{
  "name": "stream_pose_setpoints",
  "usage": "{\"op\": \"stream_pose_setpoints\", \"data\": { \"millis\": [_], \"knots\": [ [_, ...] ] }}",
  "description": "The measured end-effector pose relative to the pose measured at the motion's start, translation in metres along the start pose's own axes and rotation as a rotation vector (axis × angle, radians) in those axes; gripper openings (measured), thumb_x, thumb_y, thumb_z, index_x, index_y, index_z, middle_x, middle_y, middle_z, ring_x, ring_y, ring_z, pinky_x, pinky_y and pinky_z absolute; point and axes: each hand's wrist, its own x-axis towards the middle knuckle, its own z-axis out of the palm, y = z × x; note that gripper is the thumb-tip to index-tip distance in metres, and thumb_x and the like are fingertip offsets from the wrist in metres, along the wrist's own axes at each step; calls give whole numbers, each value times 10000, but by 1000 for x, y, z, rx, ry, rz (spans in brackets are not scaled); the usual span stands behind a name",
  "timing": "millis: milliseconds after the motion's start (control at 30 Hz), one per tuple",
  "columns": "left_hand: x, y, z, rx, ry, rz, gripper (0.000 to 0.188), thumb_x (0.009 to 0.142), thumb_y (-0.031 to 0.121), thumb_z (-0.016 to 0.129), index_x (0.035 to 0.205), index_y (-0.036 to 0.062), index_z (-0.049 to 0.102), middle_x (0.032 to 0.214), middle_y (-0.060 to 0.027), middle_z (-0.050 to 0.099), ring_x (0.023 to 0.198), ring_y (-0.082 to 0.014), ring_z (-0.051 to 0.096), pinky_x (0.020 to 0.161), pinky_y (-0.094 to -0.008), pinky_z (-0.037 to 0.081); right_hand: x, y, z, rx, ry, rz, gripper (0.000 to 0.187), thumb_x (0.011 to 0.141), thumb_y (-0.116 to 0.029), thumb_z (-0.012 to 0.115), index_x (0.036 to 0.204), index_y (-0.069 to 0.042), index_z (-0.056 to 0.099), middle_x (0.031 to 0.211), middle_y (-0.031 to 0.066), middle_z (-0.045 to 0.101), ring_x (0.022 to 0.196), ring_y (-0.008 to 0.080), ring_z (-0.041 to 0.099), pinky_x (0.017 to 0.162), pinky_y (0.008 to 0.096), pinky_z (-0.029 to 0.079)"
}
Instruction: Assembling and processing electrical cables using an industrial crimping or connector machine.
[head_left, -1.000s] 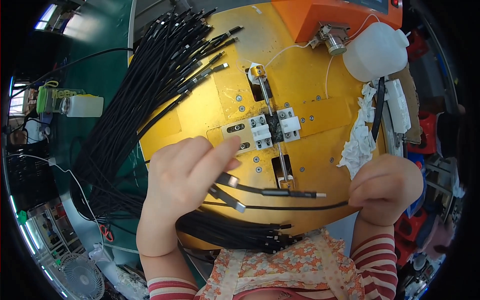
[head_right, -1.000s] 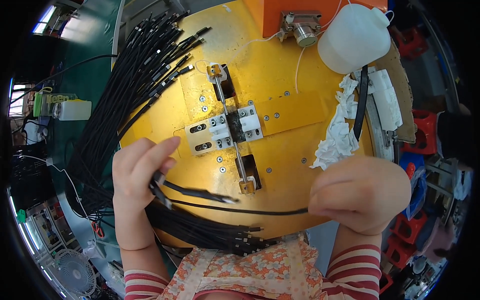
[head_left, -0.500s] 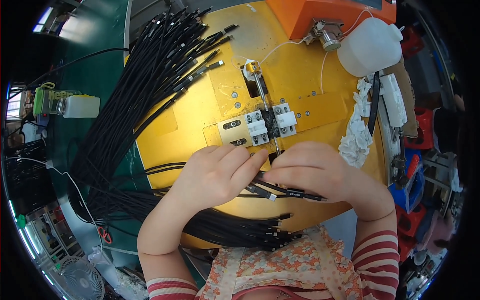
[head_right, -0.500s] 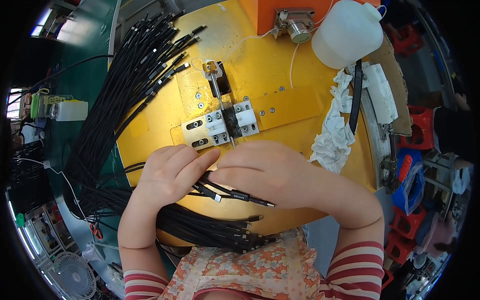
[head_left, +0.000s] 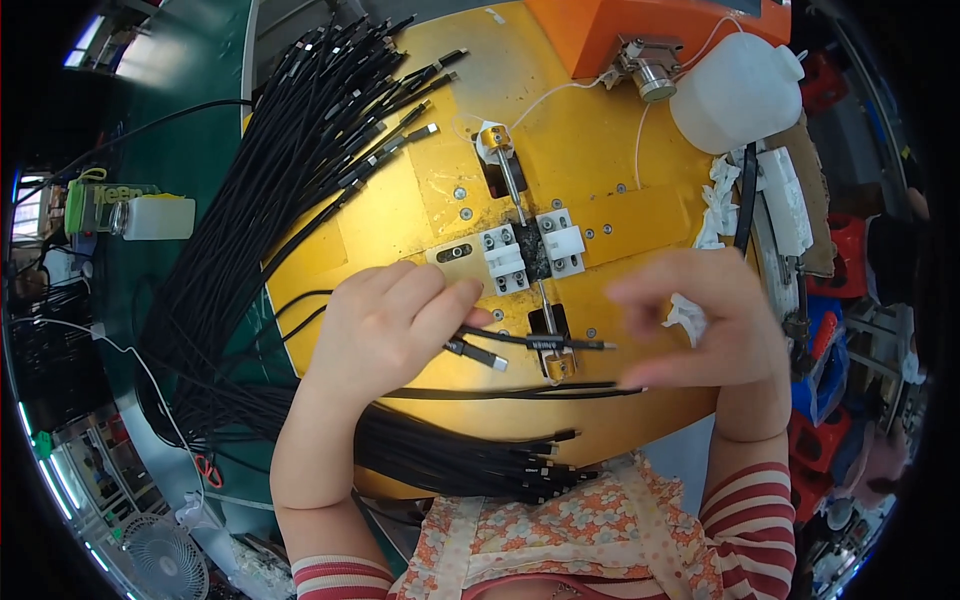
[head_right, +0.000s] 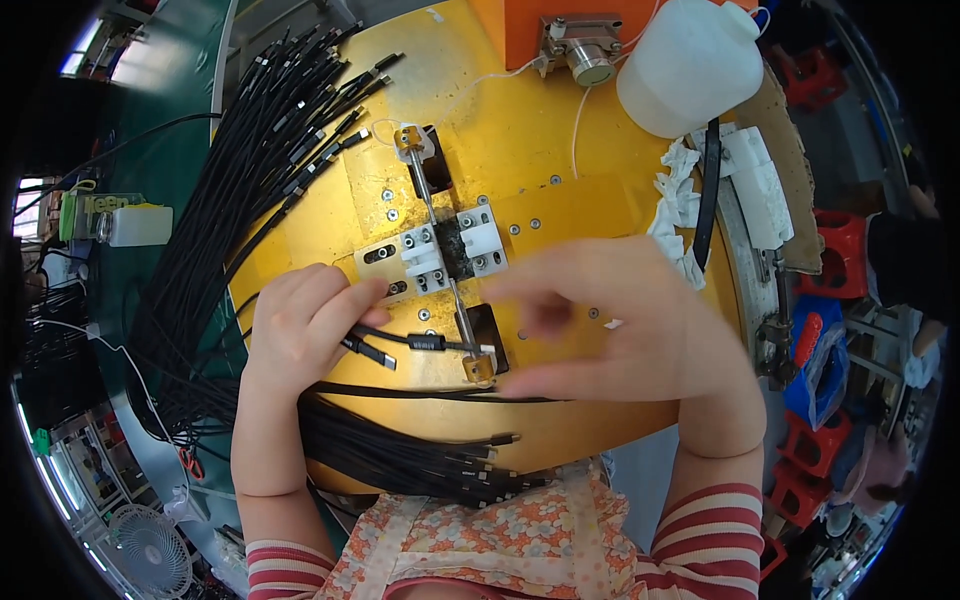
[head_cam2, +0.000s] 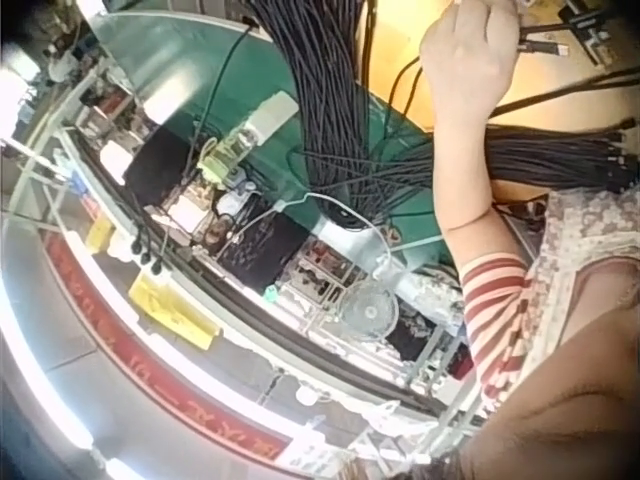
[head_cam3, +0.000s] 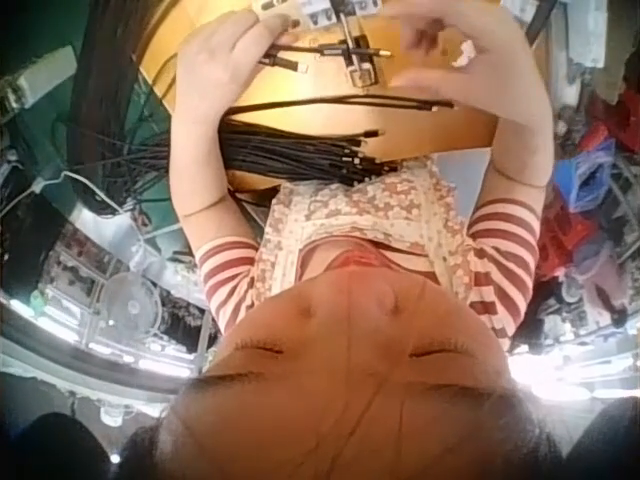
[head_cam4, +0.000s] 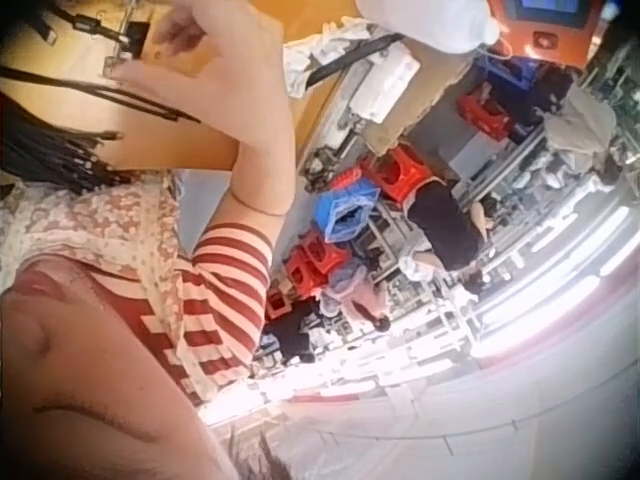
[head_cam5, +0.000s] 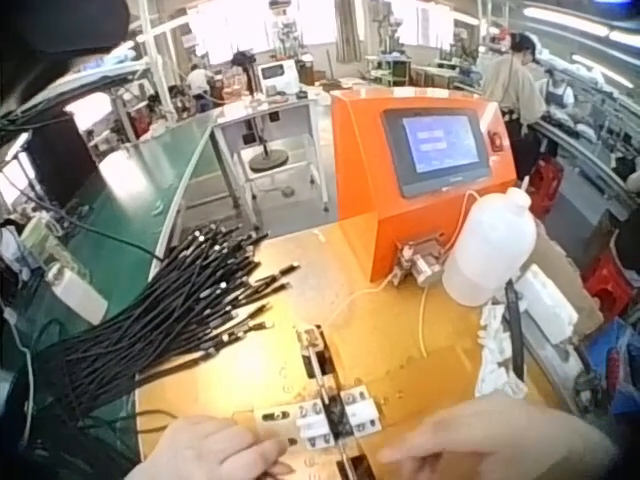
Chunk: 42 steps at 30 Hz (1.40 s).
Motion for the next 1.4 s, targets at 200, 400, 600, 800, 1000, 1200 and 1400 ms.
{"op": "stream_pose_setpoints", "data": {
  "millis": [200,400,600,800,1000,1200,1400],
  "knots": [
    [8,7,6,-174,-43,-68,249,726,186,746,912,57,642,663,-33,554,570,-184,569,486,-300,447,2,21,28,-100,132,-162,151,753,-11,722,876,-29,636,801,89,646,704,246,641,618,310,515],
    [3,20,23,-452,51,-176,272,705,135,762,928,26,651,680,-70,559,585,-232,555,514,-328,447,10,25,35,-174,97,-248,140,746,-2,717,864,-21,645,817,95,651,721,255,646,617,315,519],
    [-3,16,19,-503,134,-53,252,720,146,756,900,9,644,626,-53,519,515,-207,510,449,-316,387,12,23,34,68,8,-190,109,764,0,709,857,-18,655,810,102,657,705,249,652,615,307,522],
    [3,13,15,-358,97,-51,282,719,130,752,964,22,664,634,-40,506,530,-188,506,455,-309,386,14,32,33,-80,64,-209,104,781,-7,695,878,-22,659,847,98,665,750,249,657,642,314,527],
    [0,6,23,-146,63,-25,405,702,67,662,1106,43,655,848,-50,551,680,-177,526,602,-289,460,22,53,35,-282,216,-134,96,771,-8,676,863,-18,652,821,85,624,748,255,621,657,328,506],
    [3,10,27,6,-9,-70,411,700,64,628,1110,53,660,925,-42,554,725,-175,514,650,-282,458,24,54,38,-408,225,-89,111,744,-2,669,852,-4,643,841,89,553,781,255,564,686,342,467],
    [1,12,26,21,-57,-135,450,670,32,644,1117,73,671,925,-58,578,803,-207,565,710,-314,470,16,50,38,-441,197,-116,153,745,-41,681,889,-9,637,850,89,547,784,258,557,681,344,461]
  ]
}}
